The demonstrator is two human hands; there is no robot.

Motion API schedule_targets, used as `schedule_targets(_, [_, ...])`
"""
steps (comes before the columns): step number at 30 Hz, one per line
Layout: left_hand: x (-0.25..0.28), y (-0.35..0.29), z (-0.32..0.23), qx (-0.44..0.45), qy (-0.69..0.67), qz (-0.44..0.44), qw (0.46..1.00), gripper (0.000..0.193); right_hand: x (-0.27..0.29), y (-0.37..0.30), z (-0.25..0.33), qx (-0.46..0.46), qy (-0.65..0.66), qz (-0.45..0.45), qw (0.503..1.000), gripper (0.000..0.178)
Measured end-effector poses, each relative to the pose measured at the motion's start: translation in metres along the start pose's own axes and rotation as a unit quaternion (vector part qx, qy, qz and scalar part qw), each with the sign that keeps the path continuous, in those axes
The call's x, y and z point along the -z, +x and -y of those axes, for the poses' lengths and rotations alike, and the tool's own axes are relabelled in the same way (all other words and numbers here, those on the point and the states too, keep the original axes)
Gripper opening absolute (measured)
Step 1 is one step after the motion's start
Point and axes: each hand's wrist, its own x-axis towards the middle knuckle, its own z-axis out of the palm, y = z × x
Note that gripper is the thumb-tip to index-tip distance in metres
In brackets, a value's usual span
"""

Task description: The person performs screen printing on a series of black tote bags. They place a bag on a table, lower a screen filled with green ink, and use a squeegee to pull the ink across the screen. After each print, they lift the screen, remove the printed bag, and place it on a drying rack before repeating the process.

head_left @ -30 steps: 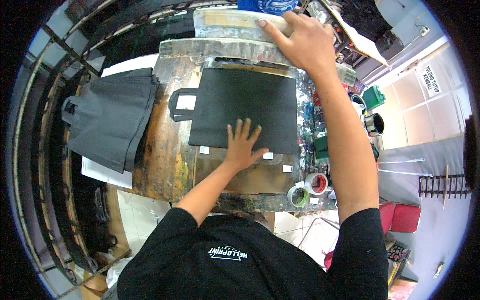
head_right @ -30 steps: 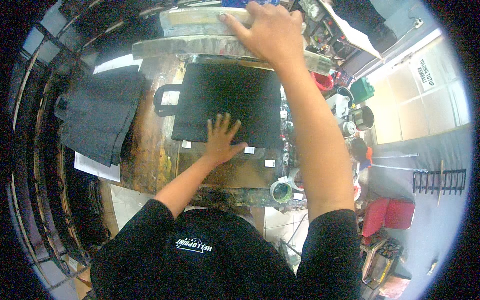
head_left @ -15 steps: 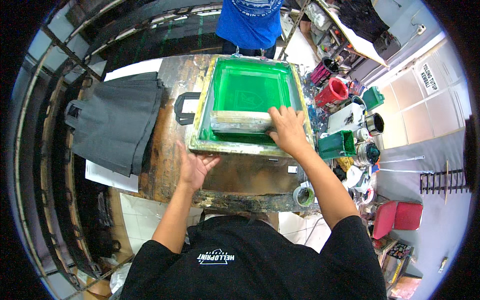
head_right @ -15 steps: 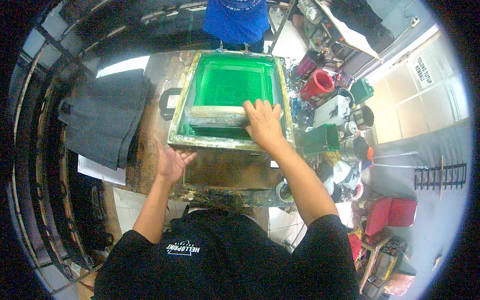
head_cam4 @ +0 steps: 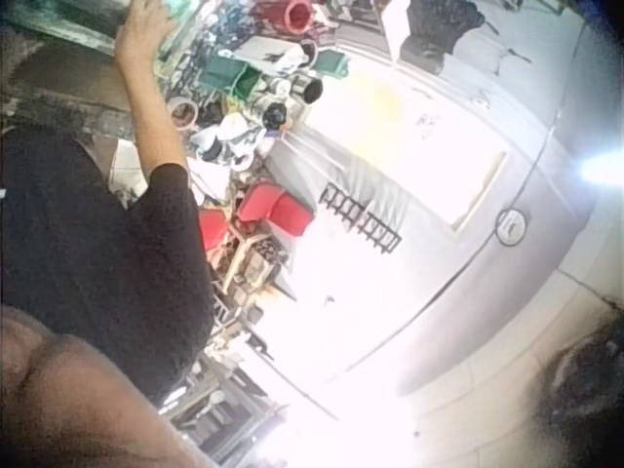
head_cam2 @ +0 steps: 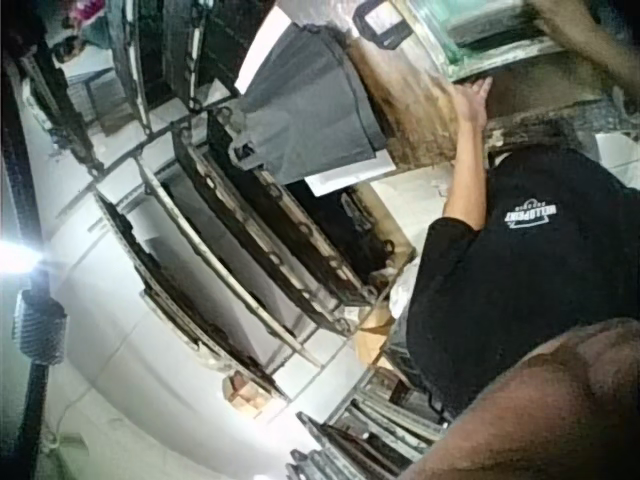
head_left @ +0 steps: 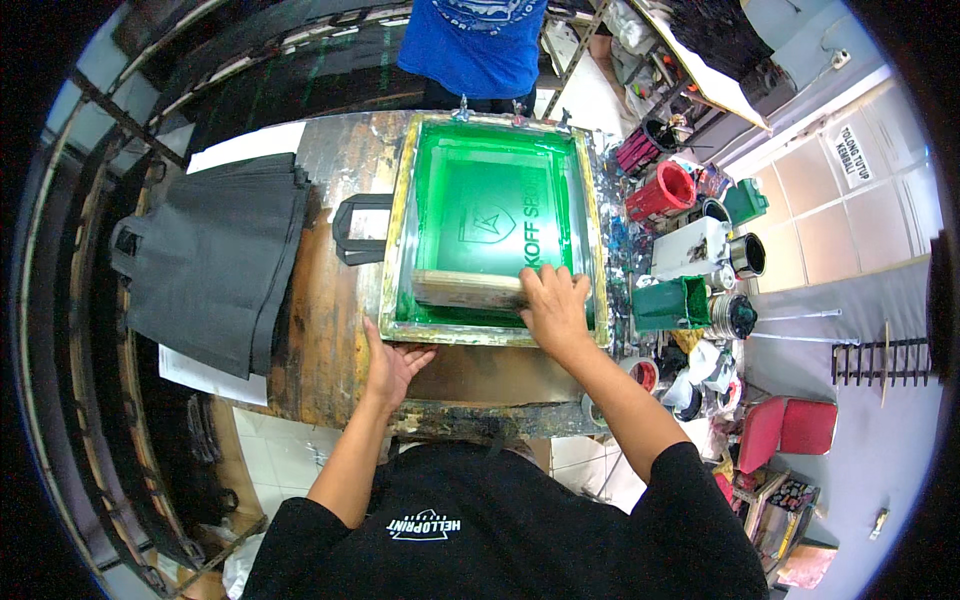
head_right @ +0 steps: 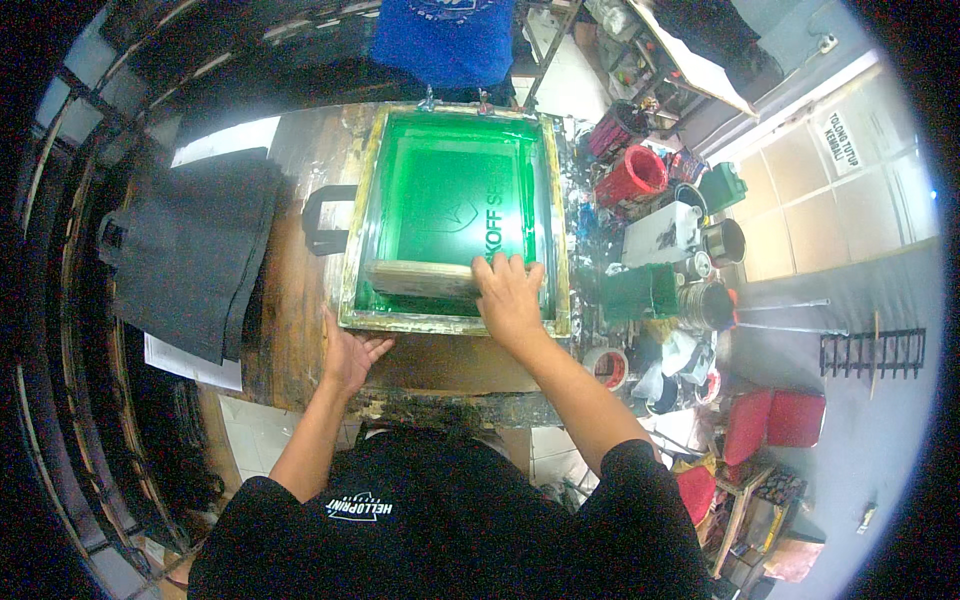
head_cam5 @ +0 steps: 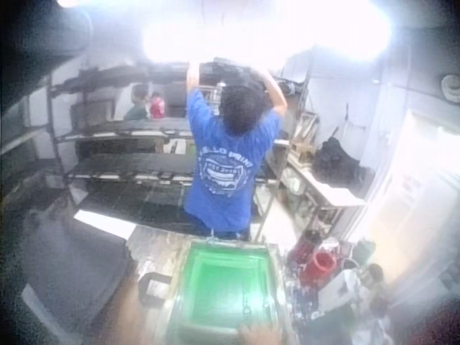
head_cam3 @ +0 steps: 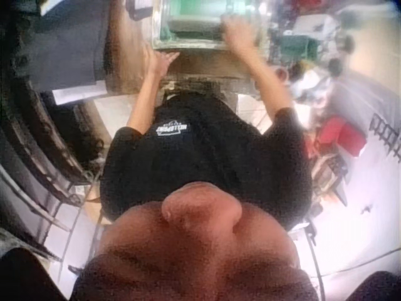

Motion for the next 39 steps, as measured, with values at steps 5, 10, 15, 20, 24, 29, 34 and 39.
schedule_targets(5, [-0.001, 0.0, -0.004, 0.018, -0.002, -0.01, 1.0, 0.109, -0.022, 0.063, -0.024, -0.002, -0.012, -0.045, 0.999, 0.066])
schedule_targets(10, [-0.006, -0.007, -0.012, 0.016, 0.023, -0.001, 1.0, 0.112, -0.045, 0.158, -0.068, -0.006, -0.05, -0.062, 0.997, 0.065])
schedule_targets(15, [-0.007, -0.005, -0.013, 0.048, 0.015, -0.007, 0.999, 0.116, -0.071, 0.253, -0.118, 0.006, -0.066, -0.088, 0.994, 0.068])
schedule_targets(20, [0.003, 0.008, -0.008, 0.069, 0.028, 0.006, 0.997, 0.124, -0.07, 0.312, -0.145, 0.013, -0.069, -0.021, 0.997, 0.079])
schedule_targets(24, [0.013, 0.017, -0.011, 0.158, 0.055, -0.063, 0.984, 0.123, -0.061, 0.324, -0.153, 0.007, -0.05, 0.035, 0.998, 0.081])
schedule_targets(29, [0.007, 0.047, -0.091, 0.119, 0.484, 0.086, 0.863, 0.094, -0.052, 0.293, -0.137, 0.006, -0.057, -0.088, 0.994, 0.071])
schedule_targets(34, [-0.132, 0.185, -0.183, -0.616, 0.62, -0.024, 0.486, 0.068, -0.087, 0.293, -0.138, 0.01, -0.096, -0.156, 0.983, 0.053])
schedule_targets(39, [-0.182, 0.308, -0.198, -0.488, 0.77, -0.031, 0.409, 0.069, -0.104, 0.296, -0.131, 0.025, -0.12, -0.198, 0.972, 0.048])
